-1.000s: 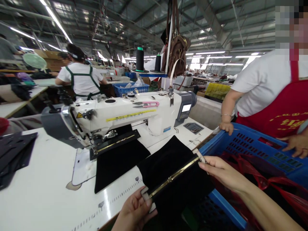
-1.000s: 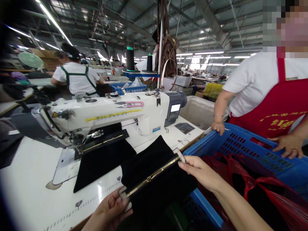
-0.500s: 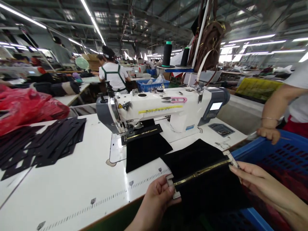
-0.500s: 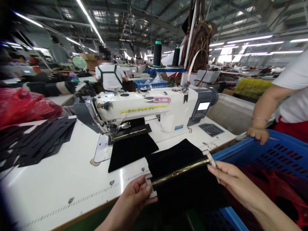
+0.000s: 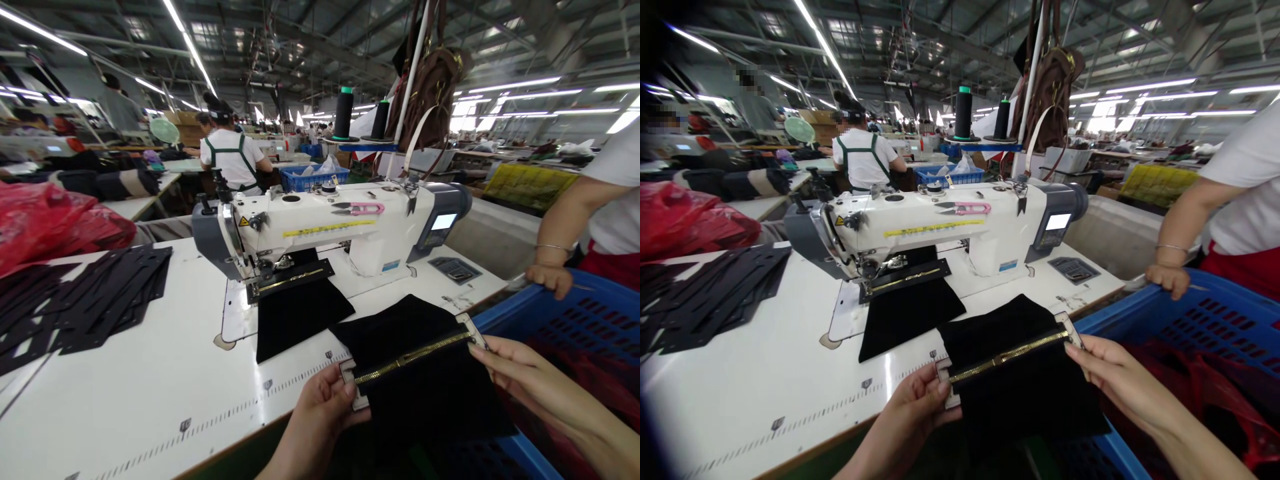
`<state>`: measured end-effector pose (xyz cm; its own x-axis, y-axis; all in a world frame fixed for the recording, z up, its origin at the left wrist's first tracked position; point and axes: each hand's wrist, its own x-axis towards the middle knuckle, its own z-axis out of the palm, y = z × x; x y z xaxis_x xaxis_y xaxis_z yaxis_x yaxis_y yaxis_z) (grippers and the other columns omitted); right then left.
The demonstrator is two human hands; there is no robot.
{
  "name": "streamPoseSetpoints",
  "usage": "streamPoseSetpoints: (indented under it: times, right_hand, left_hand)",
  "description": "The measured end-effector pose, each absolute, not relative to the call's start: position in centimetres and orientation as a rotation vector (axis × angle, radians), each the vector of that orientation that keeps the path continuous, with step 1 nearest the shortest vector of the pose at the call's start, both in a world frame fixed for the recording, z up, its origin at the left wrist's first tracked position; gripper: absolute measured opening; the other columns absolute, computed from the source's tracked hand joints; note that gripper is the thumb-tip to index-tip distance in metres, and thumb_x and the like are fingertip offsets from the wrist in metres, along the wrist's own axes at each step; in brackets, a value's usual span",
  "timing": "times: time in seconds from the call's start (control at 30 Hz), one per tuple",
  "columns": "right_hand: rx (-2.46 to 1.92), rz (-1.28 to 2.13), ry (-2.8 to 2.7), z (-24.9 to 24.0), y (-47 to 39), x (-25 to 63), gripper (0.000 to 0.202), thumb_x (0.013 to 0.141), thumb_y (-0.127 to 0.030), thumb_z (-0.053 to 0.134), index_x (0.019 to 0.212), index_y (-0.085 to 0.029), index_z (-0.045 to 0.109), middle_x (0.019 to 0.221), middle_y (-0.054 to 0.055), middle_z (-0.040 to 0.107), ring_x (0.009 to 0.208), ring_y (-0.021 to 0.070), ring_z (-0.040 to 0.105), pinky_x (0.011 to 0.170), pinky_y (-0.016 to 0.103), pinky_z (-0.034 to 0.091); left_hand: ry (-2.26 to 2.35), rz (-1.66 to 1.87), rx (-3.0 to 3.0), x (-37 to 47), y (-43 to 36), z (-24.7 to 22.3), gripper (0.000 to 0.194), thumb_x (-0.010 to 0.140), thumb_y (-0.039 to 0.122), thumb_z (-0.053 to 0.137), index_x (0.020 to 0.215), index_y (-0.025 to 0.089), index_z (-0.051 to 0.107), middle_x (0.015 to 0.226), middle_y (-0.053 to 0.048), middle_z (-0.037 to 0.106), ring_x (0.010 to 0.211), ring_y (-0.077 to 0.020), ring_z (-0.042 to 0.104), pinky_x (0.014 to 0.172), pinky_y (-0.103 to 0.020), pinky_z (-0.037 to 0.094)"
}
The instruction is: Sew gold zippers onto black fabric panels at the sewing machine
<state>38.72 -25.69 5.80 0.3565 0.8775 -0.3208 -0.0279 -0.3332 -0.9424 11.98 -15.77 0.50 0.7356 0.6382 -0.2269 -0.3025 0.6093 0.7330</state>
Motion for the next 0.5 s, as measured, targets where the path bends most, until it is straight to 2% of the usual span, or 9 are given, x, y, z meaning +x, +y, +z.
streamPoseSetpoints:
  times: [0.13,0.33,0.5]
  right_hand:
    - [-1.594,1.131,-0.786,6.3,-25.5,38.3,0.016,0.072,-0.033,0.07,0.067,-0.019,0.065,0.06,-0.002,0.049,0.055,0.0114,0.039,0.052,0.023,0.034]
    - [-1.476,1.24,-0.793,5.8,-25.4,38.6,0.02,0.068,-0.035,0.074,0.072,-0.018,0.065,0.067,0.0,0.056,0.064,0.0137,0.05,0.063,0.025,0.042]
    - [-1.473,1.19,-0.858,5.5,-25.8,39.0,0.022,0.072,-0.037,0.07,0.077,-0.016,0.066,0.068,0.001,0.058,0.069,0.0149,0.054,0.068,0.028,0.045]
  left_hand:
    - [0.513,0.572,0.717,12.0,-15.8,0.6,0.037,0.077,0.029,0.068,0.109,0.013,0.059,0.099,-0.012,0.066,0.086,-0.0207,0.064,0.072,-0.027,0.052]
    - [0.634,0.597,0.681,12.2,-15.8,0.3,0.051,0.066,0.032,0.078,0.109,0.012,0.059,0.096,-0.012,0.067,0.085,-0.0241,0.065,0.067,-0.027,0.054]
    - [0.68,0.601,0.643,12.4,-15.6,-0.7,0.057,0.059,0.03,0.082,0.108,0.013,0.059,0.094,-0.011,0.069,0.085,-0.0269,0.066,0.066,-0.029,0.056]
